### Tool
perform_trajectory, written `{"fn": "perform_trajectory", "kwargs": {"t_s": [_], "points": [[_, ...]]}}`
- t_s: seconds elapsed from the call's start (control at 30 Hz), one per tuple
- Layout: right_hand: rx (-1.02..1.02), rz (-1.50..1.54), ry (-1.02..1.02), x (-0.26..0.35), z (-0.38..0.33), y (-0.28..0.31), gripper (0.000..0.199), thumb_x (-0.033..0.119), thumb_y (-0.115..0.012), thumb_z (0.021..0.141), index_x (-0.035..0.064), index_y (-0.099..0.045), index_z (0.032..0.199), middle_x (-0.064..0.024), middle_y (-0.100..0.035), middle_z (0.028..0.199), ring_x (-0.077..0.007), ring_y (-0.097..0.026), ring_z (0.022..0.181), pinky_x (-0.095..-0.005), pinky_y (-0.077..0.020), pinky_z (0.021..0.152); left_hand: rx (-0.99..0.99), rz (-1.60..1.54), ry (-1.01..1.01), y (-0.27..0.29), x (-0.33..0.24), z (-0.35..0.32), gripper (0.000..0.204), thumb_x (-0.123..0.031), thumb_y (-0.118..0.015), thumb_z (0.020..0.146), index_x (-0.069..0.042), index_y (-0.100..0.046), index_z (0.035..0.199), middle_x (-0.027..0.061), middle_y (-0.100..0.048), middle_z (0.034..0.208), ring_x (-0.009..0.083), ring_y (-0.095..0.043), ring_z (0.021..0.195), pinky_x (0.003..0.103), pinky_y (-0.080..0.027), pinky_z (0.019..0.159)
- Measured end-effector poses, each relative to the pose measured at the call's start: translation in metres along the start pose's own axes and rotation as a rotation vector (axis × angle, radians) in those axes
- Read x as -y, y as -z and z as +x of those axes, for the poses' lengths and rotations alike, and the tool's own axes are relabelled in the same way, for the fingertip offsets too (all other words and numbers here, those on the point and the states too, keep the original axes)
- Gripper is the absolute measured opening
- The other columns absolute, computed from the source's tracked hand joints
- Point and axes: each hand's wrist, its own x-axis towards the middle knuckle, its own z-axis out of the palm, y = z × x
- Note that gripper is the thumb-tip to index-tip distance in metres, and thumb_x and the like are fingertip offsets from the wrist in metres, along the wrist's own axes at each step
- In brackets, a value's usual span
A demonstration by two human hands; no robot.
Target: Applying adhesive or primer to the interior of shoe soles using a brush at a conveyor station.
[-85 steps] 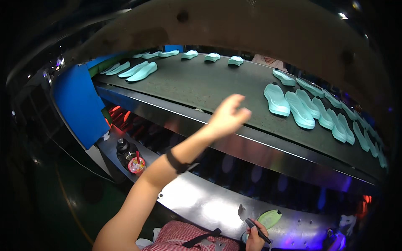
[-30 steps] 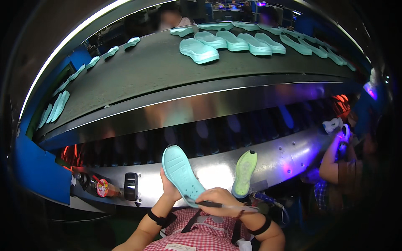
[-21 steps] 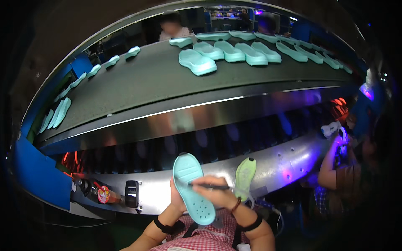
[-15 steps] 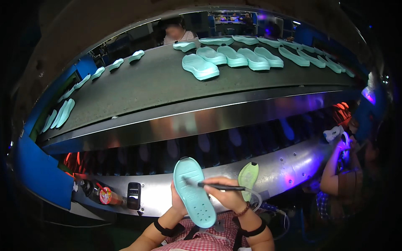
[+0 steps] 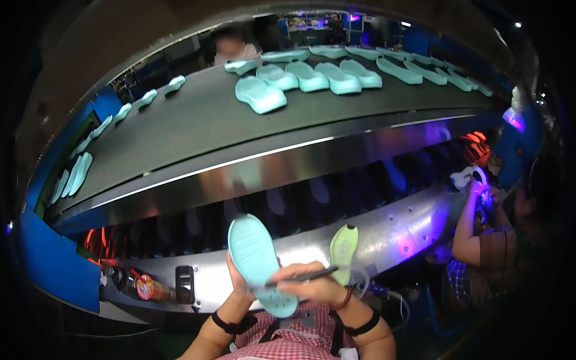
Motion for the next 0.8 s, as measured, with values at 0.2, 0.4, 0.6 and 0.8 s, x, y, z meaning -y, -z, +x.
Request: {"fn": "perform_trajectory", "kwargs": {"t_s": [0.2,0.4,0.6,0.8], "points": [[0.128,-0.257,0.173,0.002,0.0,0.007,0.019,0.002,-0.066,0.071,0.0009,-0.065,0.09,-0.0122,-0.064,0.091,-0.0194,-0.062,0.083,-0.0273,-0.0479,0.076,-0.011,-0.048,-0.077,-0.013,-0.004,0.01,0.088,-0.075,-0.013,0.074,-0.004,-0.045,0.116,0.0189,-0.057,0.094,0.0304,-0.057,0.08,0.04,-0.048,0.072],[0.106,-0.459,0.257,-0.004,-0.005,0.007,0.02,0.001,-0.067,0.07,0.0025,-0.065,0.09,-0.0108,-0.064,0.092,-0.021,-0.061,0.086,-0.0305,-0.0478,0.079,0.044,0.02,-0.35,-0.02,-0.013,0.019,0.093,-0.079,-0.012,0.07,-0.002,-0.047,0.11,0.021,-0.056,0.087,0.0305,-0.057,0.072,0.04,-0.048,0.064],[-0.012,-0.475,0.24,-0.001,-0.003,0.015,0.021,0.001,-0.066,0.071,0.0021,-0.065,0.092,-0.011,-0.064,0.092,-0.021,-0.06,0.089,-0.0291,-0.0471,0.08,0.102,-0.012,-0.561,-0.017,-0.026,0.014,0.097,-0.081,-0.011,0.069,-0.003,-0.047,0.113,0.0221,-0.056,0.086,0.0313,-0.056,0.073,0.041,-0.046,0.066],[0.008,-0.165,0.128,0.006,-0.015,0.012,0.022,0.001,-0.068,0.069,0.0035,-0.066,0.09,-0.01,-0.064,0.092,-0.02,-0.06,0.089,-0.03,-0.0472,0.08,0.169,-0.011,-0.578,-0.019,-0.035,0.005,0.097,-0.082,-0.011,0.068,-0.006,-0.045,0.118,0.023,-0.055,0.09,0.0326,-0.056,0.074,0.042,-0.046,0.065]]}}
